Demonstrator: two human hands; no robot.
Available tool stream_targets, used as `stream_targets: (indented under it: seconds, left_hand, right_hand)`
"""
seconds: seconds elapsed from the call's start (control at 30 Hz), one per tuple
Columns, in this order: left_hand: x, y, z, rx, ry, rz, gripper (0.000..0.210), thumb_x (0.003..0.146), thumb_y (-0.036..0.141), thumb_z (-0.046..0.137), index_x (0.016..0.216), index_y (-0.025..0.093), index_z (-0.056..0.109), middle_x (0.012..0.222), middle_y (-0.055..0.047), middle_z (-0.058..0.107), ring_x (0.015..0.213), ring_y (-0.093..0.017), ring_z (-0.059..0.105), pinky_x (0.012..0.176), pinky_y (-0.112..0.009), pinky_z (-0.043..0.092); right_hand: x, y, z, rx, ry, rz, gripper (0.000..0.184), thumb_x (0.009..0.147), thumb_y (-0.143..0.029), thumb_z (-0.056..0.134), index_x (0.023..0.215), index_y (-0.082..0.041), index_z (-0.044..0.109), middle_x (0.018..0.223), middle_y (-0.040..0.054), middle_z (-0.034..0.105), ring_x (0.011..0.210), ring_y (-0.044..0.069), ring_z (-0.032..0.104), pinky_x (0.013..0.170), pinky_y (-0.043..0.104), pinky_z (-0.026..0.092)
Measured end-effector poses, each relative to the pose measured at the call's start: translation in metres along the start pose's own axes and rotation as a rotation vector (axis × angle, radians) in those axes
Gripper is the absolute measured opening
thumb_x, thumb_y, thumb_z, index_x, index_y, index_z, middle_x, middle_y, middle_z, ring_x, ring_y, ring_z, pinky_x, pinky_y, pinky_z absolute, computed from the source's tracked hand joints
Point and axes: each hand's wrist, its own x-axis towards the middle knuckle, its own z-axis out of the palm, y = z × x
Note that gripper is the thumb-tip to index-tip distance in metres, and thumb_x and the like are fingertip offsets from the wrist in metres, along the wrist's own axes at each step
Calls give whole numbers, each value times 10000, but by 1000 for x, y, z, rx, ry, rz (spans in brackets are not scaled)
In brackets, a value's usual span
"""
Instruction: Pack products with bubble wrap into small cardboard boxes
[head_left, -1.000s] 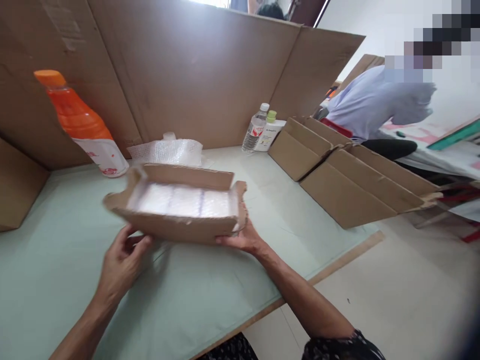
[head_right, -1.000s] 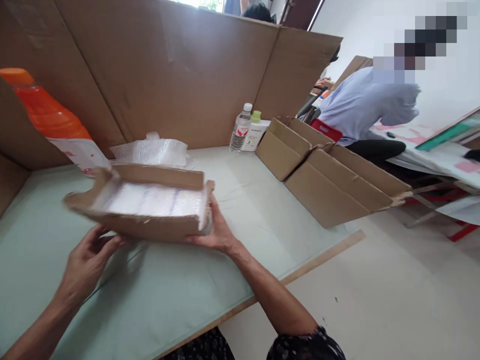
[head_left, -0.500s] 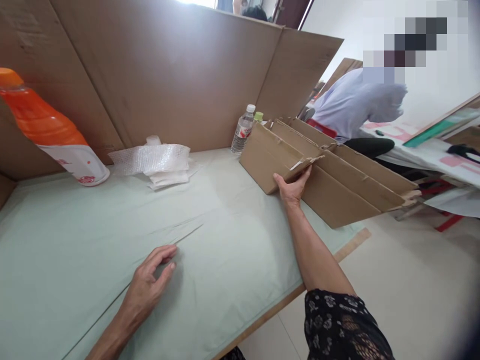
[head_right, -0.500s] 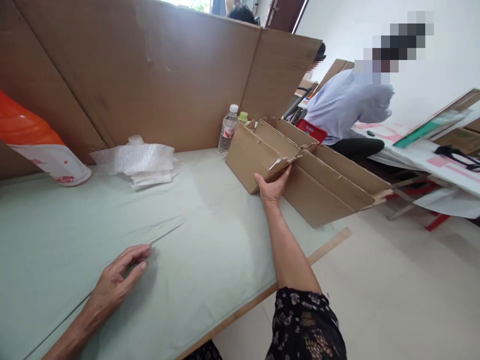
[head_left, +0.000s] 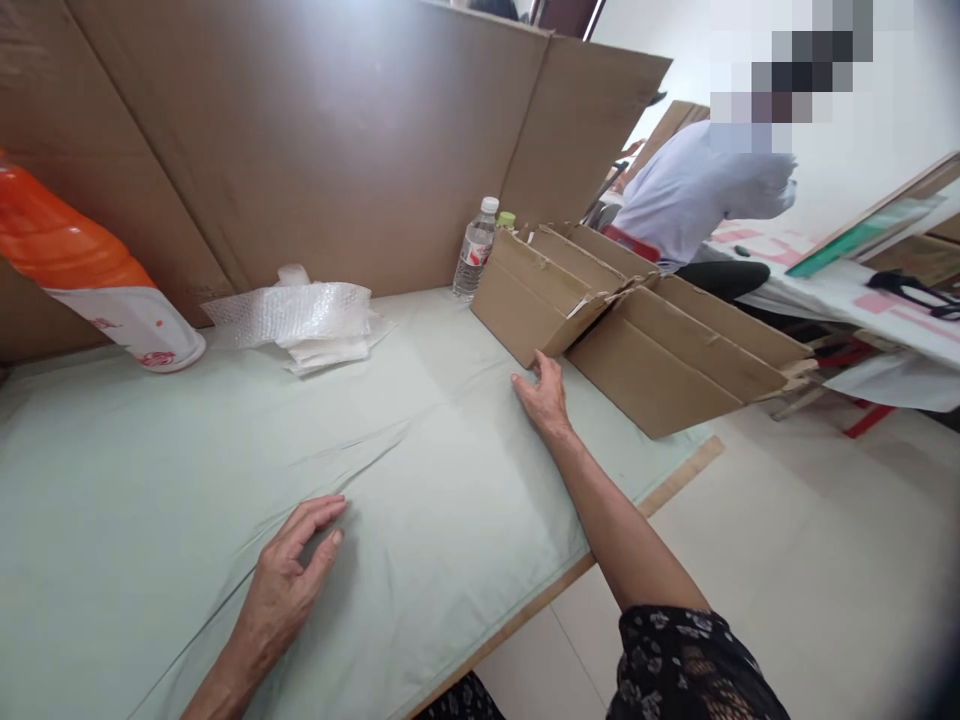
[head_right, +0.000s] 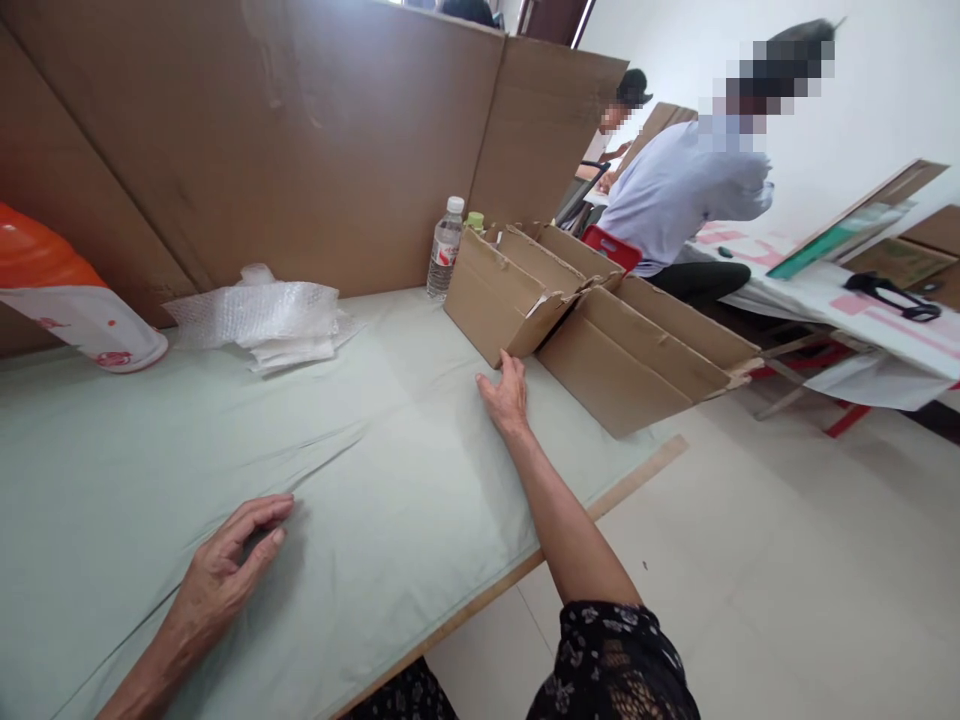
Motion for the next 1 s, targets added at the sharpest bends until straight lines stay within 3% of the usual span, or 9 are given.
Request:
stream_targets:
  seconds: [0.13, 0.27, 0.37, 0.43, 0.5, 0.57, 0.73, 0.87, 1.0]
  left_hand:
    - [1, 3, 3, -15, 15, 31, 277, 921, 401, 594, 1068, 241, 766, 1185, -94, 742, 1159, -271, 691, 975, -407, 589]
    - [-2, 22, -5, -33, -94, 48, 278, 895, 267, 565, 1096, 222, 752, 1183, -104, 739, 1112, -241, 697, 958, -377, 580]
    - [-5, 28, -22, -38, -214, 25, 330, 862, 210, 576, 1143, 230, 747, 1178, -97, 735, 1052, -227, 699, 832, -326, 597]
    - [-8, 22, -42, -20, -196, 18, 336, 869, 213, 578, 1164, 223, 740, 1151, -95, 740, 1030, -221, 701, 811, -318, 596]
    - [-13, 11, -71, 69, -74, 41, 315, 879, 224, 575, 1148, 211, 739, 1150, -103, 744, 1066, -227, 696, 906, -358, 586]
    - [-15, -1, -113, 248, 165, 59, 286, 879, 234, 576, 1113, 207, 739, 1193, -121, 733, 1145, -253, 671, 1029, -440, 538]
    - [17, -15, -258, 731, 907, 58, 389, 818, 273, 638, 1195, 187, 686, 1419, -147, 590, 1424, -336, 455, 1207, -583, 311]
    - [67, -26, -346, 684, 1041, -16, 318, 786, 252, 683, 1090, 159, 686, 1493, -127, 488, 1545, -350, 236, 1230, -596, 184]
    - [93, -38, -368, 590, 1030, -73, 153, 666, 68, 698, 694, 187, 606, 1368, -187, 595, 1456, -413, 371, 1234, -634, 232]
  right_hand:
    - [-3, -13, -9, -103, -54, 5, 731, 782, -368, 581, 1439, -51, 530, 1538, 272, 440, 1411, 372, 479, 1183, 520, 377]
    - [-34, -28, -11, -106, -194, -81, 583, 808, -388, 520, 1293, -94, 654, 1430, 277, 571, 1412, 457, 473, 1183, 652, 312]
    - [-58, -32, 11, -225, -290, -352, 593, 939, -546, 373, 1316, -198, 672, 1457, 267, 564, 1391, 473, 499, 1115, 663, 392]
    - [-79, -41, 37, -225, -293, -577, 606, 965, -571, 339, 1414, -262, 606, 1468, 228, 572, 1369, 463, 527, 1028, 670, 465]
    - [-107, -62, 62, -168, -292, -814, 602, 979, -528, 365, 1516, -291, 498, 1468, 198, 583, 1344, 449, 557, 983, 664, 500]
    - [-139, -92, 79, -94, -310, -1044, 601, 990, -458, 405, 1566, -286, 426, 1469, 175, 596, 1321, 420, 590, 979, 633, 519]
    - [-177, -153, 95, -24, -382, -1303, 492, 993, -392, 462, 1454, -257, 567, 1468, 109, 620, 1291, 326, 634, 977, 509, 551]
    - [-171, -159, 94, -35, -388, -1300, 474, 981, -404, 483, 1413, -264, 619, 1437, 99, 645, 1267, 322, 652, 936, 497, 570]
    - [-169, -157, 92, -24, -371, -1309, 455, 977, -393, 518, 1394, -247, 630, 1415, 99, 661, 1254, 316, 660, 944, 492, 571]
